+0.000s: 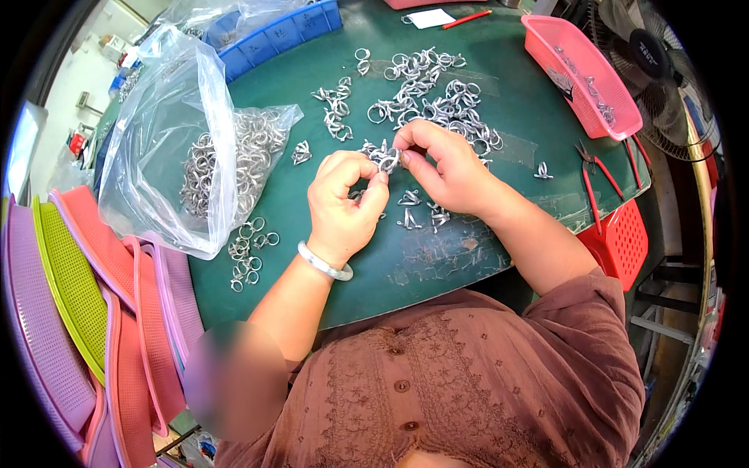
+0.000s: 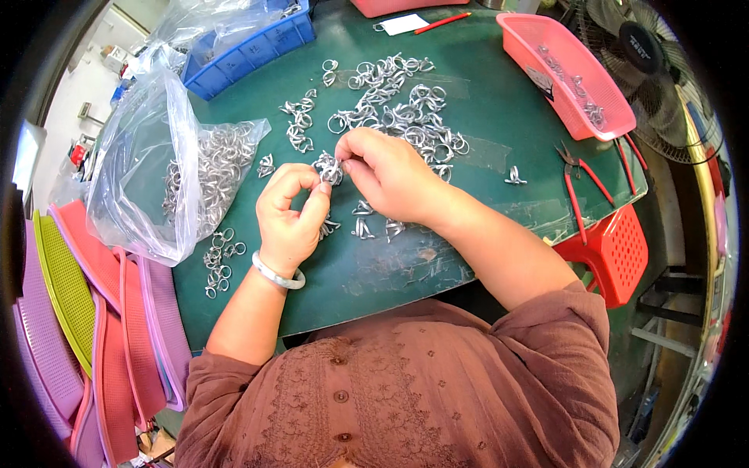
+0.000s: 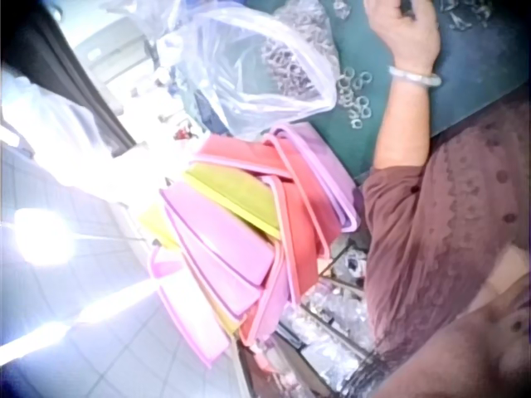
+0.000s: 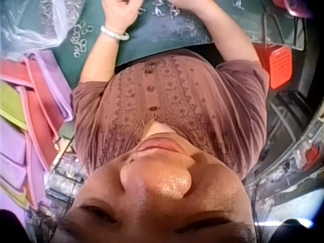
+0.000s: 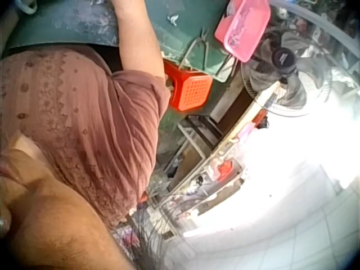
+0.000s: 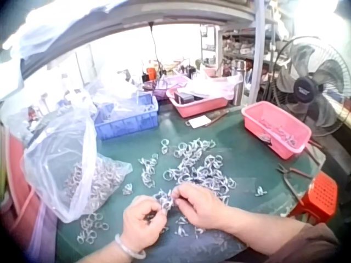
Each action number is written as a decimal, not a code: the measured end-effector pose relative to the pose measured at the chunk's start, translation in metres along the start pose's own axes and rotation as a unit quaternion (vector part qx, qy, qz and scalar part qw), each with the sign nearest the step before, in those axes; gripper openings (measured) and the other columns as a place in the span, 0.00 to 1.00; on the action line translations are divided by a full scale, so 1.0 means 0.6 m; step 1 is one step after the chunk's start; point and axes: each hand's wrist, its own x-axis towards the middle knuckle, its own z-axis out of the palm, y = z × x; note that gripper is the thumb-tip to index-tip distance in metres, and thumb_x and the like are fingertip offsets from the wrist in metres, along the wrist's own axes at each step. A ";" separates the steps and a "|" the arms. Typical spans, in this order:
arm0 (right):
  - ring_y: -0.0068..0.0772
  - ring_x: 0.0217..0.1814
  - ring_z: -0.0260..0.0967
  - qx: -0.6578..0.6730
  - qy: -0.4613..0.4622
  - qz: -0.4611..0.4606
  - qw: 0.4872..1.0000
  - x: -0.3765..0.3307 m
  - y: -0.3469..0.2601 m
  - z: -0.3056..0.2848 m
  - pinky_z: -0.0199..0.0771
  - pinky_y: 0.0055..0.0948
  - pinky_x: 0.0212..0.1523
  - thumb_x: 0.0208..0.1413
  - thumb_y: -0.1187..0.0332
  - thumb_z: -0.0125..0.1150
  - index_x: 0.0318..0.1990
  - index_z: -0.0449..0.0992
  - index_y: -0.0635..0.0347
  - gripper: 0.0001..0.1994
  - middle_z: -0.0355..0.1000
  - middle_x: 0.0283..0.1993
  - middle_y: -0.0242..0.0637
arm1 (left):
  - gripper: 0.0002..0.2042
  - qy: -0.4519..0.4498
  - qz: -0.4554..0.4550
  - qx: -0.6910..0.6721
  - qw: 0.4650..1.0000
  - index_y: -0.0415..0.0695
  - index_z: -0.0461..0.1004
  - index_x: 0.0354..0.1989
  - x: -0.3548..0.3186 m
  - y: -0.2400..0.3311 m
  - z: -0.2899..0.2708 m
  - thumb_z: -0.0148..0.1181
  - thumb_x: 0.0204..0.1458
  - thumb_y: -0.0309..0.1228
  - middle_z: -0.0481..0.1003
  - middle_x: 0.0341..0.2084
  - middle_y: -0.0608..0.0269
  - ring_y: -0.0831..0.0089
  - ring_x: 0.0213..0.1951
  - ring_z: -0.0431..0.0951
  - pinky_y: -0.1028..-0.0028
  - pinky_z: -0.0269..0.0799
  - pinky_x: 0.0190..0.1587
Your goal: The person sits at a green workbench and repeatedly picks up small silver metal rings and triangular components. They interlock the parts by hand and place the assembled units into a pink tray. The process is continuous and repetitive throughout the clip.
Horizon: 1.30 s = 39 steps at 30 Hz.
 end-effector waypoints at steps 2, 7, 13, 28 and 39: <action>0.29 0.32 0.69 0.089 -0.004 0.026 0.996 -0.003 -0.001 0.004 0.69 0.27 0.35 0.49 0.80 0.52 0.40 0.67 0.64 0.09 0.69 0.34 0.38 | 0.04 0.000 0.041 0.041 0.998 0.42 0.71 0.23 0.002 -0.001 -0.003 0.59 0.37 0.22 0.72 0.24 0.63 0.66 0.29 0.71 0.71 0.64 0.34; 0.22 0.35 0.68 0.266 -0.027 0.062 0.961 -0.005 -0.004 0.005 0.70 0.23 0.38 0.48 0.78 0.57 0.48 0.66 0.66 0.17 0.69 0.37 0.35 | 0.06 0.012 0.124 0.125 0.984 0.44 0.72 0.24 0.007 0.001 -0.007 0.61 0.35 0.22 0.72 0.25 0.65 0.65 0.31 0.71 0.69 0.63 0.37; 0.21 0.33 0.68 0.193 -0.013 0.072 0.979 -0.003 0.001 0.001 0.70 0.22 0.36 0.46 0.75 0.60 0.43 0.70 0.66 0.15 0.68 0.37 0.34 | 0.07 0.014 0.166 0.183 0.969 0.45 0.72 0.24 0.009 0.004 -0.009 0.62 0.34 0.23 0.71 0.26 0.65 0.66 0.33 0.71 0.68 0.62 0.38; 0.20 0.35 0.66 0.252 -0.013 0.103 0.962 -0.003 -0.010 -0.002 0.69 0.20 0.36 0.47 0.78 0.57 0.48 0.67 0.66 0.18 0.67 0.38 0.35 | 0.05 0.007 0.073 0.056 0.996 0.39 0.70 0.25 0.004 -0.001 -0.002 0.58 0.39 0.18 0.70 0.25 0.60 0.70 0.28 0.70 0.75 0.65 0.33; 0.19 0.40 0.67 0.328 -0.043 0.169 0.928 0.001 -0.007 -0.005 0.70 0.21 0.42 0.50 0.78 0.56 0.46 0.66 0.68 0.15 0.68 0.41 0.33 | 0.03 -0.005 -0.013 -0.042 0.999 0.38 0.70 0.25 0.001 -0.006 -0.001 0.58 0.42 0.19 0.70 0.26 0.61 0.74 0.27 0.70 0.77 0.67 0.31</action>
